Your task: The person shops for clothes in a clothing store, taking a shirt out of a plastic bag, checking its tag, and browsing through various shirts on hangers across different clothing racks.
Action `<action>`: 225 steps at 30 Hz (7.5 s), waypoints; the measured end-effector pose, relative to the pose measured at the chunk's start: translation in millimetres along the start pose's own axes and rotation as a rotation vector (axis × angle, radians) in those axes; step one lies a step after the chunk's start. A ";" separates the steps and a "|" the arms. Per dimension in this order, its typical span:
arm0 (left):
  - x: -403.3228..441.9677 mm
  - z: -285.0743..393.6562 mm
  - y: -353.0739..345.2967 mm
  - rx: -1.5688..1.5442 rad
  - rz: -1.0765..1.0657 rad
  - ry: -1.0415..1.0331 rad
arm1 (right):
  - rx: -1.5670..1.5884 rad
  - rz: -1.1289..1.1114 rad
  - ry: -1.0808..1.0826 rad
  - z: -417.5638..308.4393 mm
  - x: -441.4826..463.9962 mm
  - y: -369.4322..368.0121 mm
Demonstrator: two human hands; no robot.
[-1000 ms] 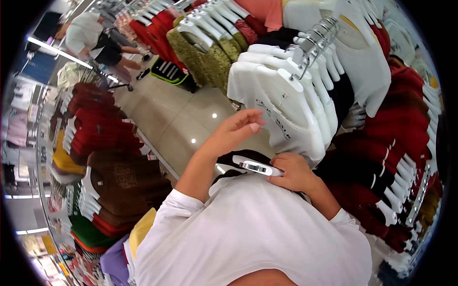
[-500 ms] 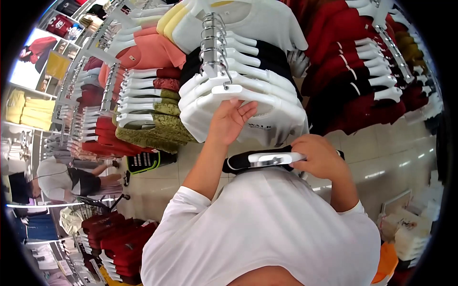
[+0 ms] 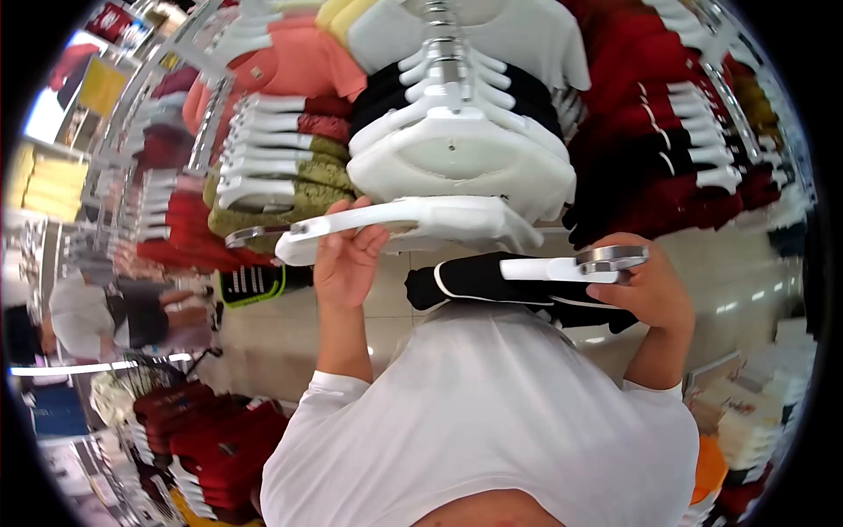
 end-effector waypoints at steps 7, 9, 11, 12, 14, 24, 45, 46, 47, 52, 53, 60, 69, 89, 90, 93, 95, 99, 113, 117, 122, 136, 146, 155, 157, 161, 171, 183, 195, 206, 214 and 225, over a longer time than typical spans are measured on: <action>-96.0 55.0 43.9 0.067 0.330 -0.402 | 0.069 -0.082 0.119 -8.1 57.6 20.7; -122.4 70.1 42.3 0.181 0.427 -0.489 | 0.135 -0.116 -0.004 -13.4 78.6 20.6; -148.5 83.9 41.8 0.278 0.456 -0.564 | 0.170 -0.100 0.039 -7.0 101.2 14.7; -161.3 88.1 38.0 0.310 0.489 -0.609 | 0.157 -0.113 0.026 0.2 112.9 12.8; -184.4 95.7 28.2 0.408 0.538 -0.667 | 0.170 -0.117 0.042 7.1 135.7 4.2; -247.8 70.7 -11.8 0.661 0.776 -0.698 | 0.091 -0.198 0.023 4.5 200.9 -39.0; -219.5 8.1 -22.5 0.387 0.663 -0.634 | 0.294 0.301 0.399 -18.4 176.7 -36.1; -214.8 7.2 -27.5 0.388 0.647 -0.629 | 0.298 0.286 0.426 -26.5 171.9 -41.0; -212.3 4.3 -27.0 0.384 0.641 -0.608 | 0.302 0.270 0.454 -35.7 167.9 -47.6; -197.7 -5.5 -32.0 0.415 0.660 -0.511 | 0.354 -0.231 0.547 -64.1 142.3 -138.2; -194.1 -5.5 -33.3 0.437 0.652 -0.495 | 0.297 -0.308 0.634 -78.7 132.6 -157.6; -201.3 2.0 -28.9 0.442 0.664 -0.413 | 0.027 -0.689 0.897 -122.3 108.5 -245.5; -232.3 58.2 -8.0 0.430 0.626 -0.408 | 0.008 -0.756 0.800 -164.8 102.6 -297.0; -268.9 157.2 63.0 0.464 0.826 -0.570 | -0.018 -0.787 0.593 -206.7 124.8 -404.3; -267.3 163.8 68.2 0.472 0.833 -0.576 | 0.002 -0.786 0.588 -209.1 132.1 -414.5; -262.4 186.9 83.0 0.505 0.862 -0.587 | 0.040 -0.799 0.569 -219.6 157.8 -445.6; -257.9 205.6 94.5 0.542 0.882 -0.589 | 0.035 -0.819 0.561 -236.3 177.7 -464.9; -239.7 246.9 111.0 0.567 0.951 -0.592 | 0.079 -0.854 0.591 -263.9 218.6 -496.8; -160.4 366.9 191.4 0.634 0.828 -0.479 | 0.183 -0.777 0.489 -310.0 320.5 -561.5; -137.9 401.5 225.1 0.621 0.746 -0.369 | 0.192 -0.681 0.406 -319.8 335.7 -575.9; -107.0 456.3 285.7 0.539 0.586 -0.281 | 0.153 -0.503 0.357 -356.3 356.3 -596.8; -123.6 633.7 399.1 0.351 0.278 -0.075 | 0.079 0.177 0.464 -492.7 457.1 -720.0; -142.7 689.7 437.7 0.479 0.256 -0.050 | -0.230 0.128 0.238 -522.2 513.7 -795.5; -157.7 705.3 454.6 0.466 0.326 -0.065 | -0.061 0.114 0.178 -557.9 475.2 -753.5; -152.2 707.5 454.9 0.499 0.343 -0.046 | -0.064 0.099 0.124 -548.6 454.5 -730.9; -126.3 701.3 454.7 0.502 0.307 -0.044 | -0.089 0.223 -0.123 -507.0 370.7 -676.5; -13.8 673.5 424.0 0.480 0.264 -0.016 | -0.078 0.672 -0.421 -450.6 166.0 -594.3; 51.1 635.2 457.5 0.413 0.282 0.002 | -0.145 0.788 -0.608 -459.3 40.0 -626.6; -50.6 636.2 440.6 0.661 0.246 0.136 | -0.021 0.464 -0.440 -461.1 58.3 -659.6; -233.5 668.9 361.1 1.867 -0.327 -0.244 | 0.147 0.028 -0.288 -507.1 129.9 -717.5; -243.2 702.2 395.2 2.006 -0.161 -0.483 | 0.123 -0.037 -0.009 -542.6 161.4 -748.5; -263.1 871.2 462.2 2.055 0.177 -0.572 | 0.085 0.026 -0.025 -612.0 227.8 -835.0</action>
Point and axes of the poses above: each hand's wrist, its own x-axis towards the middle knuckle, its own y-axis out of the back of the hand, z = x × y, the point moved 1 cm from there along x, towards the middle knuckle, and after that the axes turned 7 degrees about z, right-handed, at the moved point
